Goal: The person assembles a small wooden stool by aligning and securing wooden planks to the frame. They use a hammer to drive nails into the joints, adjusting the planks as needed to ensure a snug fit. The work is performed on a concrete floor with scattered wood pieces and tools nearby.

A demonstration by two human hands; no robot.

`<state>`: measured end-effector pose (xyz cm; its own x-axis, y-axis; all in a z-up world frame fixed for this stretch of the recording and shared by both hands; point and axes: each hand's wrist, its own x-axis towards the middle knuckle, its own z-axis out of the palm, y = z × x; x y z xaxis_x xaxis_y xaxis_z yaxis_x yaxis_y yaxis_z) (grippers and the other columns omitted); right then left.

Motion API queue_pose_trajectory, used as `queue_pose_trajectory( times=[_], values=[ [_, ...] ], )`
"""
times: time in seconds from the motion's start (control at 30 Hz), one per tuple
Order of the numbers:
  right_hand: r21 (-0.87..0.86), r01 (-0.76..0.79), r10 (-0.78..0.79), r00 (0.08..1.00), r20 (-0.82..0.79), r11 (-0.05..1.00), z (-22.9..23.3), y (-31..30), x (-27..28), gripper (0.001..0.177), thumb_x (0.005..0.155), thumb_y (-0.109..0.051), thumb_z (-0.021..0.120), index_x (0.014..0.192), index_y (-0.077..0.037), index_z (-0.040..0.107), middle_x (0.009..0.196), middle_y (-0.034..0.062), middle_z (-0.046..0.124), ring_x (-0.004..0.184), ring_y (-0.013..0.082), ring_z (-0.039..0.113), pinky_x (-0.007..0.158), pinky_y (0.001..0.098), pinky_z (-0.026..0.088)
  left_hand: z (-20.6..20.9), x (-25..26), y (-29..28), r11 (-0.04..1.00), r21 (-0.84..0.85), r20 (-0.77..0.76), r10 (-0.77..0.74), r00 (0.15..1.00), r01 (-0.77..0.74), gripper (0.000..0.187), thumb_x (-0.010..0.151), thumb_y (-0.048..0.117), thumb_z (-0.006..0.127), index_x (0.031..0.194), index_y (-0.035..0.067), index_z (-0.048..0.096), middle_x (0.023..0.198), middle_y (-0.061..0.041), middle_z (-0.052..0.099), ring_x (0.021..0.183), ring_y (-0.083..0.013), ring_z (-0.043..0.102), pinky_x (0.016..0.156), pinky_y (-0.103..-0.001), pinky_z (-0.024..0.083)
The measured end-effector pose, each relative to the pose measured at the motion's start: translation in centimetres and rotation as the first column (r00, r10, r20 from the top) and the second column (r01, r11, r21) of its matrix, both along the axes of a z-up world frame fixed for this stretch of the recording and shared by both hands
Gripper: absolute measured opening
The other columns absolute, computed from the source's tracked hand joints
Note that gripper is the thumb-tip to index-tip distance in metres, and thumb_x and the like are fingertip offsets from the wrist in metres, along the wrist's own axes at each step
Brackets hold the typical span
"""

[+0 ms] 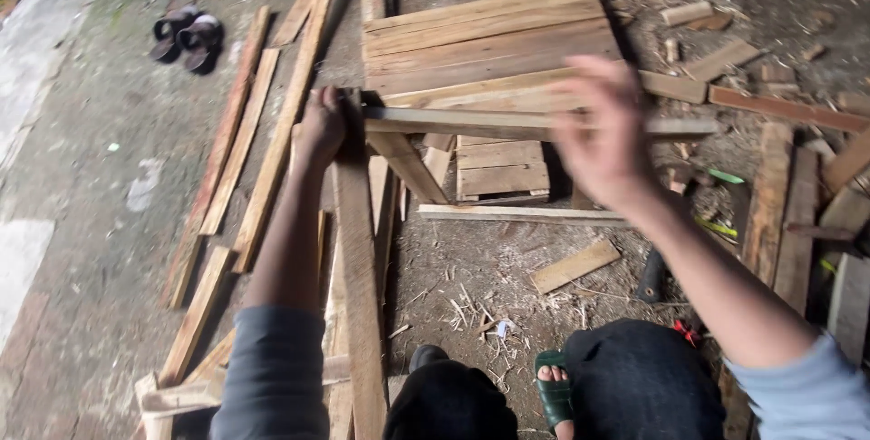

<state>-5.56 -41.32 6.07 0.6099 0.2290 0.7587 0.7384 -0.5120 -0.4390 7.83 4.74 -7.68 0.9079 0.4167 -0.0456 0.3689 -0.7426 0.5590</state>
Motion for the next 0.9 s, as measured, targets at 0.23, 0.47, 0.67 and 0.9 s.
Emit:
queue_pose_trajectory(
  times=[0.23, 0.47, 0.67, 0.9],
  values=[
    [-0.484, -0.070, -0.004, 0.988, -0.151, 0.872, -3.7, 18.3, 7.3, 0.062, 0.087, -0.036, 0.077, 0.141, -0.013, 0.057, 0.139, 0.0180, 0.052, 0.132, 0.0414, 0.050, 0.100, 0.0568, 0.044, -1.6, 0.6, -0.3, 0.975, -0.199, 0.176, -0.068, 0.982, 0.104, 0.047, 0.108, 0.049, 0.031, 0.133, 0.019, 0.057, 0.126, -0.030, 0.065, 0.126, -0.0516, 0.055, 0.112, -0.061, 0.040],
    [-0.506, -0.307, 0.066, 0.896, -0.439, 0.806, -4.9, 23.0, 8.5, 0.078, 0.087, -0.018, 0.072, 0.156, -0.020, 0.036, 0.136, 0.0221, 0.054, 0.125, 0.0465, 0.056, 0.101, 0.0632, 0.044, 1.8, -2.5, -1.7, 0.955, -0.279, 0.103, -0.076, 0.992, 0.103, 0.050, 0.106, 0.054, 0.030, 0.139, 0.026, 0.056, 0.128, -0.027, 0.066, 0.129, -0.0485, 0.055, 0.114, -0.058, 0.040],
    [-0.396, -0.312, -0.021, 0.762, -0.647, 0.864, -6.5, 23.0, 8.6, 0.070, 0.099, -0.018, 0.063, 0.156, -0.043, 0.030, 0.116, 0.0296, 0.065, 0.109, 0.0521, 0.066, 0.094, 0.0627, 0.049, 1.4, -2.5, -1.2, 0.949, -0.293, 0.096, -0.095, 0.991, 0.119, 0.050, 0.106, 0.054, 0.034, 0.139, 0.025, 0.058, 0.127, -0.028, 0.066, 0.129, -0.0497, 0.054, 0.112, -0.059, 0.041],
    [-0.345, -0.297, 0.026, 0.790, -0.613, 0.890, -7.1, 22.6, 8.9, 0.066, 0.099, -0.020, 0.066, 0.155, -0.039, 0.036, 0.120, 0.0277, 0.069, 0.112, 0.0459, 0.066, 0.103, 0.0574, 0.041, 2.1, -3.1, -1.7, 0.921, -0.336, 0.153, -0.156, 0.976, 0.199, 0.050, 0.105, 0.056, 0.041, 0.141, 0.027, 0.059, 0.134, -0.028, 0.062, 0.133, -0.0499, 0.050, 0.114, -0.059, 0.039]
  ],
)
